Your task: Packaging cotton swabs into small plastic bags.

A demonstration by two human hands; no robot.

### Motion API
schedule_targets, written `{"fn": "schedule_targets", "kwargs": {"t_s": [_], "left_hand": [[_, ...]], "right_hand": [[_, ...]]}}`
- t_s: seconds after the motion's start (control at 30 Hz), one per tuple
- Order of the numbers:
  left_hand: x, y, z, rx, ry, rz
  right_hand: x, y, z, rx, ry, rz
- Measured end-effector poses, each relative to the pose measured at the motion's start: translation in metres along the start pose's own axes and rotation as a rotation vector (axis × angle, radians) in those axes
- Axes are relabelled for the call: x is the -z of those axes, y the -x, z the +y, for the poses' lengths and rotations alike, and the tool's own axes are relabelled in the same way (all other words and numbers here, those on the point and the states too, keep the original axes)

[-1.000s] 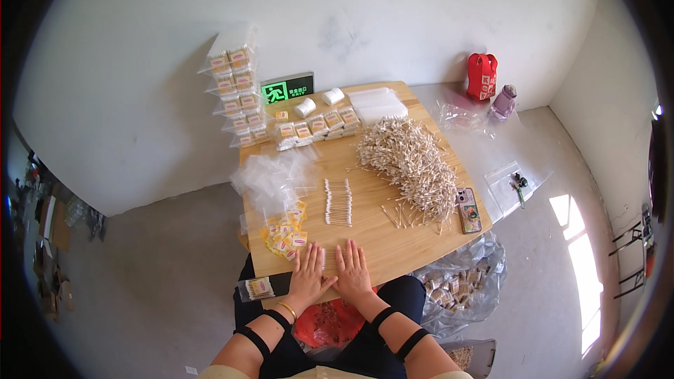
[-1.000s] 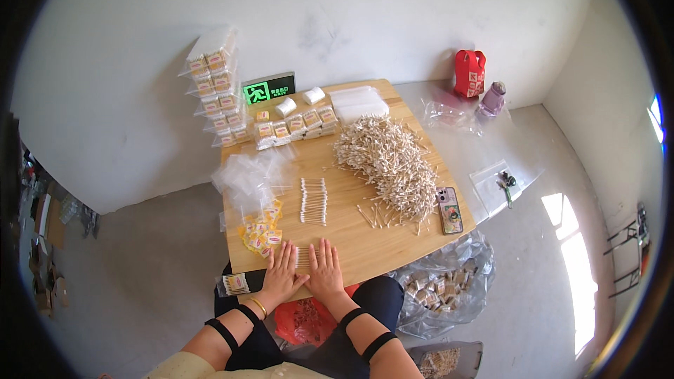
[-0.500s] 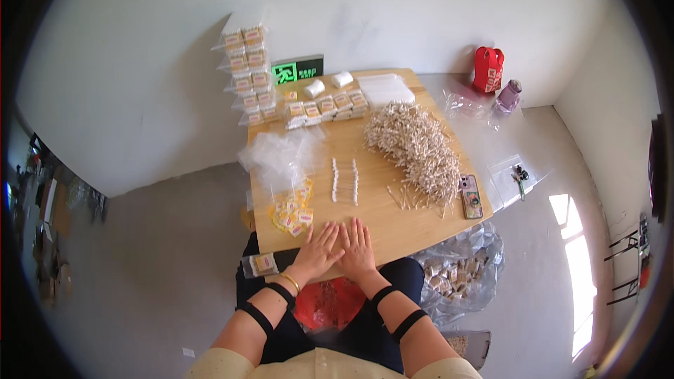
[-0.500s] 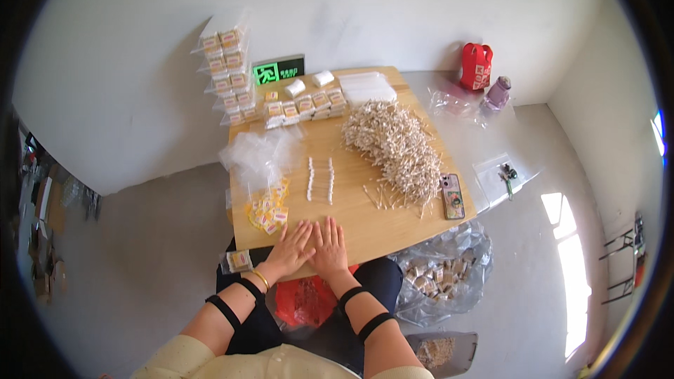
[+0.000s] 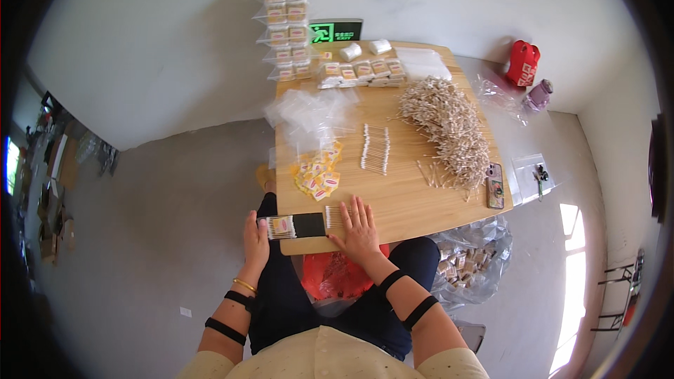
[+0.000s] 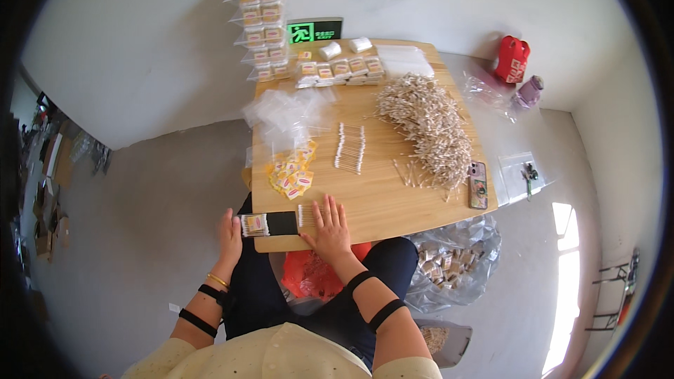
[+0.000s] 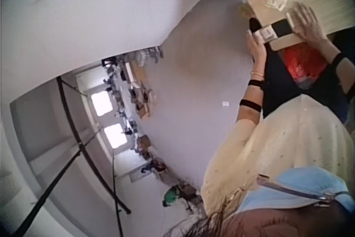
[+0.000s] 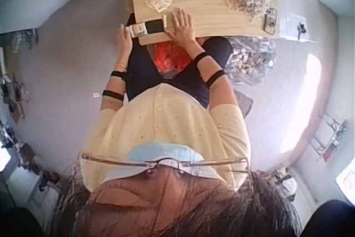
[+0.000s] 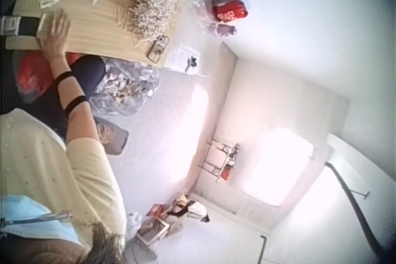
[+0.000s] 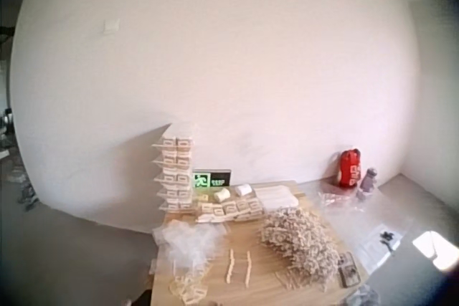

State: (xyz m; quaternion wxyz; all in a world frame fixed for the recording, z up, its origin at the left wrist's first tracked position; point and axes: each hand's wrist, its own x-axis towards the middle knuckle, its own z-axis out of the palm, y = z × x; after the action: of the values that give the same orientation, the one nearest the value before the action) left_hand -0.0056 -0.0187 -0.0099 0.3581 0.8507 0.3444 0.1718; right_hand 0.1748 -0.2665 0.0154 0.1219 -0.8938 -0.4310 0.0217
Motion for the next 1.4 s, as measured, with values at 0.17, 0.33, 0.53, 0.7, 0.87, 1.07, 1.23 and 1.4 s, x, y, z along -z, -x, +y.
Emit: {"fn": "schedule_targets", "kwargs": {"t_s": [0.17, 0.33, 0.53, 0.7, 0.87, 1.07, 1.23, 1.4], "left_hand": [[-0.018, -0.015, 0.015, 0.302, 0.176, 0.014], [-0.039, -0.019, 0.024, 0.320, 0.028, 0.120], [-0.053, -0.021, -0.007, 0.435, 0.651, 0.041], [-0.056, -0.019, -0.002, 0.473, 0.816, 0.057], [-0.048, -0.020, 0.008, 0.362, 0.660, 0.103], [-0.034, -0.021, 0.013, 0.287, 0.285, 0.153], [-0.014, -0.025, -0.005, 0.336, 0.309, 0.132], [-0.018, -0.024, -0.004, 0.119, 0.179, 0.163]], "right_hand": [[-0.016, -0.004, -0.037, 0.052, -0.036, -0.026], [-0.019, -0.005, -0.057, 0.020, 0.029, -0.032], [-0.016, -0.008, -0.066, 0.043, 0.017, -0.052], [-0.021, -0.010, -0.073, 0.087, -0.016, -0.035], [-0.029, -0.019, -0.095, 0.097, -0.047, -0.029], [-0.027, -0.018, -0.086, 0.069, -0.117, -0.071], [-0.018, -0.019, -0.076, 0.064, 0.030, -0.078], [-0.016, -0.023, -0.093, 0.035, 0.108, -0.151]]}}
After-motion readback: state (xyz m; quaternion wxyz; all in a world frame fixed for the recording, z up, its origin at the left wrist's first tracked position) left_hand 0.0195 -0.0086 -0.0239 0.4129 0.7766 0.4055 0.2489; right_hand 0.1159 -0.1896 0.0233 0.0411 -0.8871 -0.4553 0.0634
